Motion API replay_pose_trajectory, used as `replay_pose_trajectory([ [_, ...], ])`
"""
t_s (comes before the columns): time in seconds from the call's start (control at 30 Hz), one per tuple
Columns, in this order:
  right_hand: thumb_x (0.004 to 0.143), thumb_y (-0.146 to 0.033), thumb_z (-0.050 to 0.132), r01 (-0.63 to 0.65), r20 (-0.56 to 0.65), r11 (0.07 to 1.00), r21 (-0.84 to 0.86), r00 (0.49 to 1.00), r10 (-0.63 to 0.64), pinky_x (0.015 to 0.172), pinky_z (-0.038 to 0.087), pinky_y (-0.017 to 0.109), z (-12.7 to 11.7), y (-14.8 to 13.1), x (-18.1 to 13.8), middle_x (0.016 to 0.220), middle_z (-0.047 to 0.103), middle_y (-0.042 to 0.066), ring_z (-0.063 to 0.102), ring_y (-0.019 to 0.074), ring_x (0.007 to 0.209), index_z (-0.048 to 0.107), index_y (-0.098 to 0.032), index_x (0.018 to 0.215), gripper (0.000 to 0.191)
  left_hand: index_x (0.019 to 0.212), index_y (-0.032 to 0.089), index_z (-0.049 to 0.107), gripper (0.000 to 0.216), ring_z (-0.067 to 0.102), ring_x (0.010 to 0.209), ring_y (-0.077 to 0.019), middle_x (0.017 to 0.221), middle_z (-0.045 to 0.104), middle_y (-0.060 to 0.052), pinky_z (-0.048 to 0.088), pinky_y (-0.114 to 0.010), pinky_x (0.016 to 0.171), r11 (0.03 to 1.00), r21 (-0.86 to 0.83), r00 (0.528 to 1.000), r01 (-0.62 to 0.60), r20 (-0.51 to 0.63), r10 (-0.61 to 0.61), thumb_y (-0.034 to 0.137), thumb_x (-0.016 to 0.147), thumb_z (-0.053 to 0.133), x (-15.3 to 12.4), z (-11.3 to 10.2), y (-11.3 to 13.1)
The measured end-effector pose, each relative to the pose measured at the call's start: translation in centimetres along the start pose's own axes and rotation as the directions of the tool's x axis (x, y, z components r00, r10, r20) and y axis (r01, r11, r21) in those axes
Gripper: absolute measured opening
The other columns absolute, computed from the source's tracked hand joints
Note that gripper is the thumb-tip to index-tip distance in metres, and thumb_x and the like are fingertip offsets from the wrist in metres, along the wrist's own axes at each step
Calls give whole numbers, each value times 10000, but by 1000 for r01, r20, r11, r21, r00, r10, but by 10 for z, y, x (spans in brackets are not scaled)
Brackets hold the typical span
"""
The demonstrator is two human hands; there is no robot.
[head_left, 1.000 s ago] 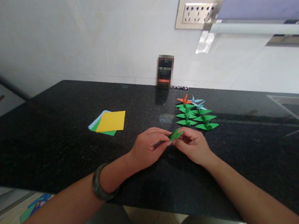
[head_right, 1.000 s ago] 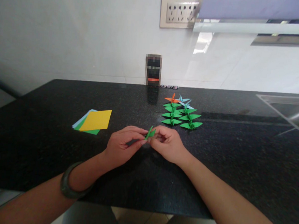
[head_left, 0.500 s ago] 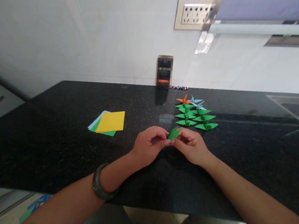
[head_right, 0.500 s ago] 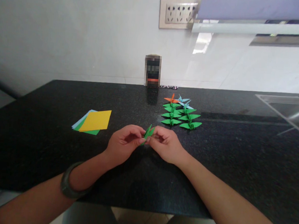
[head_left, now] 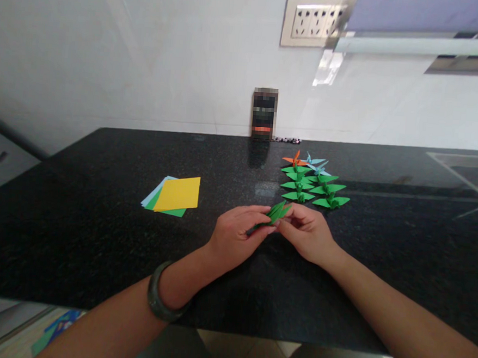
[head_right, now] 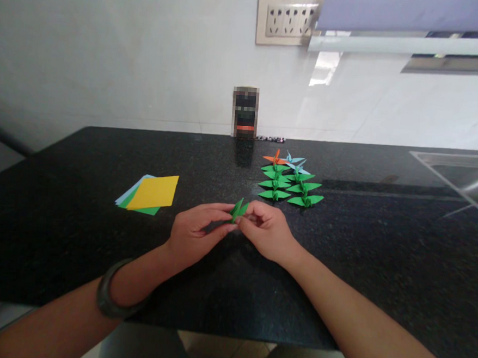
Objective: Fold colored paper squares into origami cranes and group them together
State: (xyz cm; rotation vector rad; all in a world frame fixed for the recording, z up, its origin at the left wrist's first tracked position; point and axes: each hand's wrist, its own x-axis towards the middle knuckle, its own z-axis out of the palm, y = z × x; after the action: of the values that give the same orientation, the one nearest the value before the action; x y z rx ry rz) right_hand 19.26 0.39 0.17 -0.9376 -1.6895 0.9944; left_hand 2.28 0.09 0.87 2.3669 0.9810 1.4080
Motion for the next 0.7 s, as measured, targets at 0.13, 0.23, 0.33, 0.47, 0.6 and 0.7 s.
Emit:
replay_pose_trajectory([
  [0.13, 766, -276, 580, 4, 5, 1000, -8, 1000, -4, 553, 455, 256, -1, 0, 0, 614, 580, -3, 534, 113, 561, 551, -179, 679, 133, 769, 171, 664, 68, 669, 809, -163, 881, 715, -72, 537, -294, 759, 999, -39, 999, 25, 36, -23, 164, 721, 617, 0, 0, -2],
  [0.23, 763, -249, 586, 13, 12, 1000, -4, 1000, -13, 555, 460, 245, -2, 1, -1, 641, 607, 5, 550, 109, 574, 569, -172, 697, 103, 773, 161, 664, 95, 670, 804, -158, 880, 714, -85, 535, -285, 752, 999, -50, 999, 10, 52, -7, 132, 716, 593, 1, -1, -3],
  [0.33, 768, -223, 585, 27, 41, 1000, -11, 999, -26, 560, 462, 230, -3, 1, -1, 680, 628, 13, 562, 105, 591, 590, -166, 730, 69, 771, 156, 659, 123, 668, 804, -157, 878, 714, -88, 533, -281, 749, 998, -61, 998, 22, 55, -18, 100, 692, 583, 1, 0, -2],
  [0.47, 791, -241, 569, 35, 91, 999, -39, 995, -32, 584, 475, 238, -8, 2, -1, 712, 639, 24, 576, 114, 621, 608, -167, 777, 85, 769, 171, 645, 132, 662, 817, -156, 899, 710, -69, 529, -291, 749, 989, -121, 995, 80, 76, -71, 92, 695, 571, 1, -1, -3],
  [0.6, 807, -252, 559, 71, 125, 991, -110, 991, -57, 623, 477, 257, -14, 2, 0, 742, 631, 37, 577, 129, 669, 620, -164, 810, 107, 775, 174, 650, 110, 650, 814, -149, 878, 703, -60, 522, -300, 752, 978, -184, 992, 96, 101, -78, 119, 734, 563, 2, -2, -4],
  [0.7, 816, -248, 548, 92, 143, 989, -118, 987, -75, 663, 479, 272, -15, 2, 0, 765, 626, 42, 580, 140, 711, 621, -167, 817, 109, 780, 173, 662, 105, 643, 797, -142, 853, 695, -63, 521, -292, 738, 974, -206, 992, 91, 109, -69, 133, 747, 571, 3, -2, -5],
])
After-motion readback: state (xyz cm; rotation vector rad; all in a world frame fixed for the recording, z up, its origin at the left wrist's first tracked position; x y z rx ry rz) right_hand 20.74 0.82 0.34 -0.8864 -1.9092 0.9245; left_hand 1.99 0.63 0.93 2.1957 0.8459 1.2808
